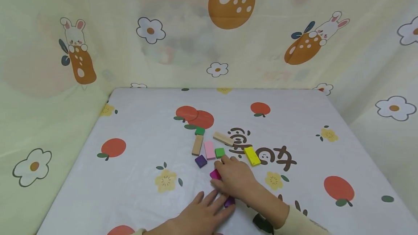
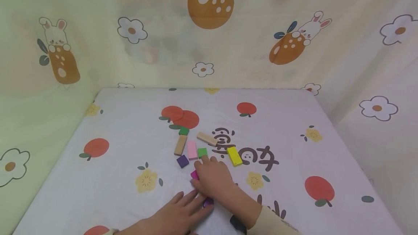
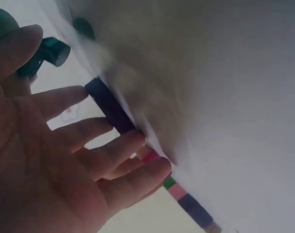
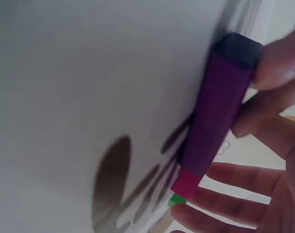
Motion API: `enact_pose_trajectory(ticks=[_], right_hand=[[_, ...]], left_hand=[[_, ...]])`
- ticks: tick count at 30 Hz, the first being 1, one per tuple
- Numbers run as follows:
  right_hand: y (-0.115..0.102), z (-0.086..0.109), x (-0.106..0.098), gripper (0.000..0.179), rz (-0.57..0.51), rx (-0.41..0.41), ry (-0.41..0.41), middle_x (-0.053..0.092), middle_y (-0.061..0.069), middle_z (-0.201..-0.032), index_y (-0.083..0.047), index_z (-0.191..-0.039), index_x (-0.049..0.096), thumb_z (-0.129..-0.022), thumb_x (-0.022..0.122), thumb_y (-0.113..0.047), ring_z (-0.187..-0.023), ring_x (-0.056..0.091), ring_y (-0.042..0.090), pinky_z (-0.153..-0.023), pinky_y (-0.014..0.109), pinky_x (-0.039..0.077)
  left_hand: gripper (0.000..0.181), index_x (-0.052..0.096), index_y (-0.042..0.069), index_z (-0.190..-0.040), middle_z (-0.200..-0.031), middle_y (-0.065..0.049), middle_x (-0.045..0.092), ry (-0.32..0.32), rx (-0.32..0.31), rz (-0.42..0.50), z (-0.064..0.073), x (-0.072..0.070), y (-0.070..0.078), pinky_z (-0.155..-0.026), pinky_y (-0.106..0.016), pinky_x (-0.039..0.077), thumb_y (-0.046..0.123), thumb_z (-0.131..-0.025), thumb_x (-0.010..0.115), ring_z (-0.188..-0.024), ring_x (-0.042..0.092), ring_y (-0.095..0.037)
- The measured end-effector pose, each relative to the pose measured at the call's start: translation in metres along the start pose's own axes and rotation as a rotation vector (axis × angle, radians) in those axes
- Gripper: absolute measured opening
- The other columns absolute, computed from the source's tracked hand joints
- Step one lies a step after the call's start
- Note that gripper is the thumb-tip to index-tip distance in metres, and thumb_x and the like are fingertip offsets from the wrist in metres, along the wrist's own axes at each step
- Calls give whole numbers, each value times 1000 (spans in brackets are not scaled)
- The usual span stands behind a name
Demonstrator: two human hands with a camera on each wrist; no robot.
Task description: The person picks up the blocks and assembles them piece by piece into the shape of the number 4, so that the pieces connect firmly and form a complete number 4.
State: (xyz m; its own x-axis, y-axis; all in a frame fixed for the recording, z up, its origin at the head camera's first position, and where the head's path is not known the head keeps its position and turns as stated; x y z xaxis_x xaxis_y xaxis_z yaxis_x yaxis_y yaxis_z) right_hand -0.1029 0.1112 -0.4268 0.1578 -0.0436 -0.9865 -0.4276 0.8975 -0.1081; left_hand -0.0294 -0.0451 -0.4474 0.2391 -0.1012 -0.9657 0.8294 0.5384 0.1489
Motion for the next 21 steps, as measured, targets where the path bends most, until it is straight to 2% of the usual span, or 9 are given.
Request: enact_pose_trajectory(ticks=[7,11,15,18,21], right_hand=[[0,-2,5,42,-9,-22,-4,64,6,-102,-10,-118,72,-89,78,-41,-81,55,18,-68,31,52],[3,-1,3,39,-44,-36,4,64,5,-103,-10,-118,72,-88,79,-34,-82,54,18,-68,31,52],[7,2,-2,42,-77,-31,17,65,6,-114,-9,-124,71,-88,78,-30,-91,58,19,-78,33,56],[11,5,-7,47,-92,-15,27,64,9,-127,-10,-131,69,-89,78,-30,-106,63,23,-90,38,59],[15,9,-13,51,-102,-11,37,62,12,-137,-10,-135,68,-89,79,-28,-122,62,29,-100,45,57]], left_hand=[[74,31,32,-162,-169,1,30,-4,1,21,-1,-1,-1,-104,-51,52,69,-99,46,-150,41,-29],[73,32,32,-162,-169,2,31,-18,-1,46,-2,-1,-1,-105,-51,52,69,-100,46,-149,42,-28],[69,31,34,-162,-169,4,30,-55,-5,74,-3,-2,-3,-107,-50,50,64,-102,47,-150,41,-27],[68,31,35,-162,-171,4,27,-71,-11,86,-4,-3,-4,-108,-50,50,63,-102,48,-150,41,-27],[69,33,34,-162,-171,2,27,-58,-10,69,-4,-2,-3,-107,-50,50,63,-102,49,-149,43,-28]])
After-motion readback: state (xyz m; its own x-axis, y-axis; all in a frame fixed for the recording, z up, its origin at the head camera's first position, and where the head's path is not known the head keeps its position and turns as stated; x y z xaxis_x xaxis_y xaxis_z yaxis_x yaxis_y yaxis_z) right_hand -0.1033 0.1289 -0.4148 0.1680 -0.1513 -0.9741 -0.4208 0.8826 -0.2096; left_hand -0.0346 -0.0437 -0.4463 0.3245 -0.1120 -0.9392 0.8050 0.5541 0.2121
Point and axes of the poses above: each hand's wrist, its own z-axis away from the middle knuckle, its own x-axis out of the palm, y = z × x, the point moved 1 cm from there along -z, towards the middle knuckle
